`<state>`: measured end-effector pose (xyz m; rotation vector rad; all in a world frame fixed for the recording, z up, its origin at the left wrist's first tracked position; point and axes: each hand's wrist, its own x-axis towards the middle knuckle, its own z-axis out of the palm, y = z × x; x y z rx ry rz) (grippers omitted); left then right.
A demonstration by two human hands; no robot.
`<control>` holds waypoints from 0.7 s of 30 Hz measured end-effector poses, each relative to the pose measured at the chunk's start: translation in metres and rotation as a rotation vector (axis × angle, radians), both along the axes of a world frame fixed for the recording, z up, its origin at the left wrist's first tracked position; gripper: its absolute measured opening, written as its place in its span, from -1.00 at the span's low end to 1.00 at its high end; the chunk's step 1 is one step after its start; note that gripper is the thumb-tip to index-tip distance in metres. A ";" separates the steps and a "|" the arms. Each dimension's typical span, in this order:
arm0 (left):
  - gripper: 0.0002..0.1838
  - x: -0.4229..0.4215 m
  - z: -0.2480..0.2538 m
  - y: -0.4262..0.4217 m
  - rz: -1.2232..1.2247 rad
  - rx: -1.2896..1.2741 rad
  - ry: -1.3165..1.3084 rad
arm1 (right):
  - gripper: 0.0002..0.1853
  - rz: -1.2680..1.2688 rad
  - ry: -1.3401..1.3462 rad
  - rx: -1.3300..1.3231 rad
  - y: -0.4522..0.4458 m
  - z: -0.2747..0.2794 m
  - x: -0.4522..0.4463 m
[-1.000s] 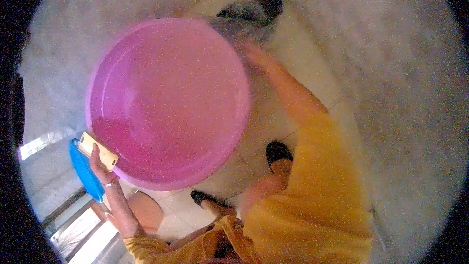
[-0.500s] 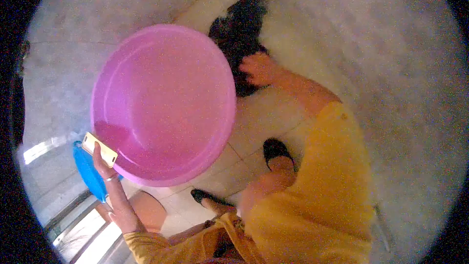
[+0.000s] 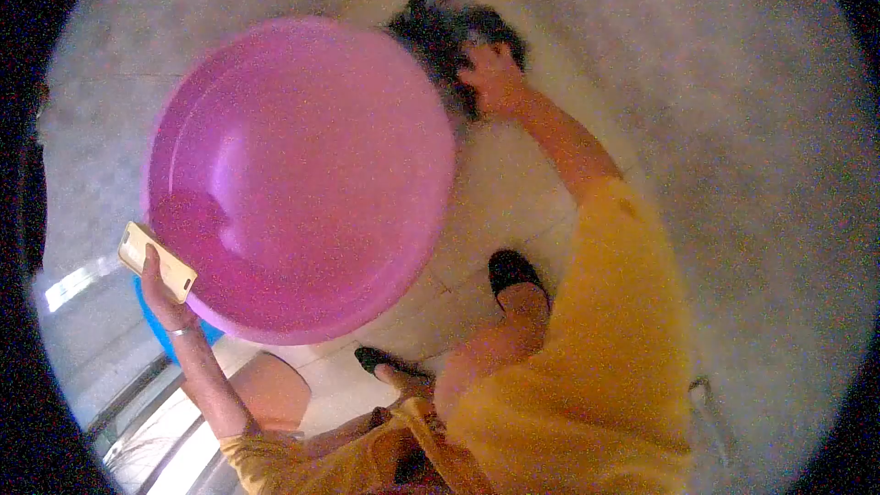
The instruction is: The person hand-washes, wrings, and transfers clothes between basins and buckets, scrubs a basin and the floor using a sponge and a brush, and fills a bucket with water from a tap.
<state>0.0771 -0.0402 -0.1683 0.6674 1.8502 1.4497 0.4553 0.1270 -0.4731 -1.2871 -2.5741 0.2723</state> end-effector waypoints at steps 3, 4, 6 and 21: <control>-0.60 -0.017 -0.006 -0.005 -0.018 -0.004 -0.048 | -0.69 -0.263 0.173 0.068 -0.008 -0.026 -0.021; -0.60 -0.016 -0.005 -0.003 -0.022 0.010 -0.046 | -0.66 -0.334 0.255 -0.031 -0.011 -0.030 -0.024; -0.61 -0.010 -0.006 -0.002 -0.054 0.041 -0.067 | -0.66 -0.200 0.038 -0.083 -0.034 -0.029 -0.024; -0.60 -0.014 -0.013 -0.005 0.015 0.062 -0.154 | -0.79 -0.533 0.529 -0.473 0.004 0.027 0.027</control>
